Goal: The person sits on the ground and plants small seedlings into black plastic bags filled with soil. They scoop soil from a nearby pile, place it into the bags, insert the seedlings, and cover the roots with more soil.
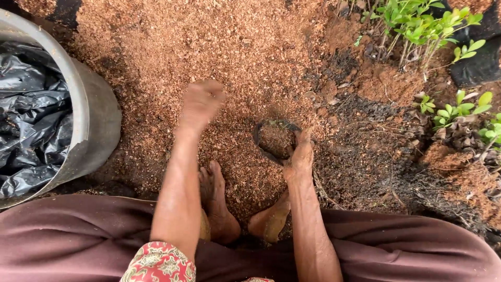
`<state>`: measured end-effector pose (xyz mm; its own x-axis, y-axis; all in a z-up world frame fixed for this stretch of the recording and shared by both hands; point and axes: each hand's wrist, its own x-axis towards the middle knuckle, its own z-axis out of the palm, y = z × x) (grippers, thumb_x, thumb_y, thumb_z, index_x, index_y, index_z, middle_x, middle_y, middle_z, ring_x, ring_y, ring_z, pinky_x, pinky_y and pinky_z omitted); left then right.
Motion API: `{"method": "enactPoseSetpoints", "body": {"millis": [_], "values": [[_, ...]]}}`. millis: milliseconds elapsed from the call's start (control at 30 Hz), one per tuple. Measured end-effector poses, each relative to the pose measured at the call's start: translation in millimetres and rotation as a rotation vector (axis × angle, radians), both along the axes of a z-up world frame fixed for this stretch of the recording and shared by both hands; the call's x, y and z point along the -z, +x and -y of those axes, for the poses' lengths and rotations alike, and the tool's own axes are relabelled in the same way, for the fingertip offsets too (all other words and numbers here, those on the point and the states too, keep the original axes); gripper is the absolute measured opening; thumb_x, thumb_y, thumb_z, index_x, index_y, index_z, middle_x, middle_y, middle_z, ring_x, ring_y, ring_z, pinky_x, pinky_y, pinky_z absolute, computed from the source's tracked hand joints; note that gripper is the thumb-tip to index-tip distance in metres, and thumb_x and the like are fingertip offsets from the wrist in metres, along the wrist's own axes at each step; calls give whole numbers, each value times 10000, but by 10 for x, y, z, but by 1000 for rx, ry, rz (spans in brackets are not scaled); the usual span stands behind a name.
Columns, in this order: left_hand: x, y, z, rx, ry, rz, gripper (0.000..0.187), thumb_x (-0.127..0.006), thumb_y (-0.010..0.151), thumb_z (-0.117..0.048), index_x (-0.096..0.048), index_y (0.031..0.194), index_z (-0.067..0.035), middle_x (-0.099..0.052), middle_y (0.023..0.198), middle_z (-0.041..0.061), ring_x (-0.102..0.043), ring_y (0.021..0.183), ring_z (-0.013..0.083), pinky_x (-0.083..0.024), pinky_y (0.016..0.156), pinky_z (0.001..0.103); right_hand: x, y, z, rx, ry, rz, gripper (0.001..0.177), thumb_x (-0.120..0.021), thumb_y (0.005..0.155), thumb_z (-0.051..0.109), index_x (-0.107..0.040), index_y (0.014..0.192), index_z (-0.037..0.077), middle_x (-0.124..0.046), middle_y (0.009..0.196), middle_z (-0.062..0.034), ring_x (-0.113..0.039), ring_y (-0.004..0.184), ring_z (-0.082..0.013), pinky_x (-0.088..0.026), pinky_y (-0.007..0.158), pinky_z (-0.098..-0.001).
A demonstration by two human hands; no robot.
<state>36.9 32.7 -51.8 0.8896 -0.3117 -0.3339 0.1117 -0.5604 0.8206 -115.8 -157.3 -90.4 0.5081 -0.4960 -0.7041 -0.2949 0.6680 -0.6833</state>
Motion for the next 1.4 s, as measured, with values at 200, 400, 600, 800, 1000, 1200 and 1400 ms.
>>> {"method": "enactPoseSetpoints", "body": {"millis": [200,400,600,800,1000,1200,1400], "values": [[501,215,-625,-348,307,91,1080,-924,748,-583,-395,1499,-15,-261,1483,417,-388,1349,562,-449,1043,669,-59,91,-14,109,7,-27,1024,-625,944,505,55,1629,162,84,1713,-147,-65,1538,-500,-19,1059,-861],[887,13,-84,-175,562,33,567,-890,775,-100,-630,1277,-66,-344,1445,352,-400,1298,608,-487,965,706,551,77,56,172,-6,-95,914,-700,946,242,-71,1604,165,42,1697,-168,-230,1506,-492,-210,1002,-870],[1922,219,-533,-332,169,85,369,-916,689,-154,-761,1024,-175,-658,1196,172,-658,1095,409,-591,879,452,-55,144,-50,209,44,-42,924,-696,922,217,-62,1591,154,76,1685,-214,-186,1509,-505,-251,979,-877],[-186,-314,294,65,-425,-465,357,-853,820,-187,-677,1089,-32,-658,944,173,-649,808,271,-554,717,347,192,-24,82,56,24,41,766,-582,1004,343,-157,1577,63,-58,1676,-251,-117,1513,-520,-288,995,-861],[387,-803,1060,354,-64,-375,390,-713,938,-97,-609,1308,-27,-512,1348,336,-653,1107,389,-616,883,449,-144,105,51,1,58,8,581,-357,1084,464,-472,1494,68,-384,1579,-245,-356,1465,-440,-343,1167,-621],[525,-729,1201,336,314,280,237,-734,916,-53,-648,1128,8,-666,1014,248,-745,823,321,-658,734,413,-667,154,-40,-56,-15,-142,677,-449,1027,475,-325,1582,107,-30,1698,-158,-204,1505,-466,-328,1149,-697],[1015,-545,1500,473,429,573,296,-787,871,-76,-707,1148,-145,-593,1130,175,-627,1114,303,-575,972,518,-1089,256,-97,42,59,-173,700,-509,1015,413,-316,1566,28,-60,1678,-241,-202,1516,-479,-288,1168,-679]]}}
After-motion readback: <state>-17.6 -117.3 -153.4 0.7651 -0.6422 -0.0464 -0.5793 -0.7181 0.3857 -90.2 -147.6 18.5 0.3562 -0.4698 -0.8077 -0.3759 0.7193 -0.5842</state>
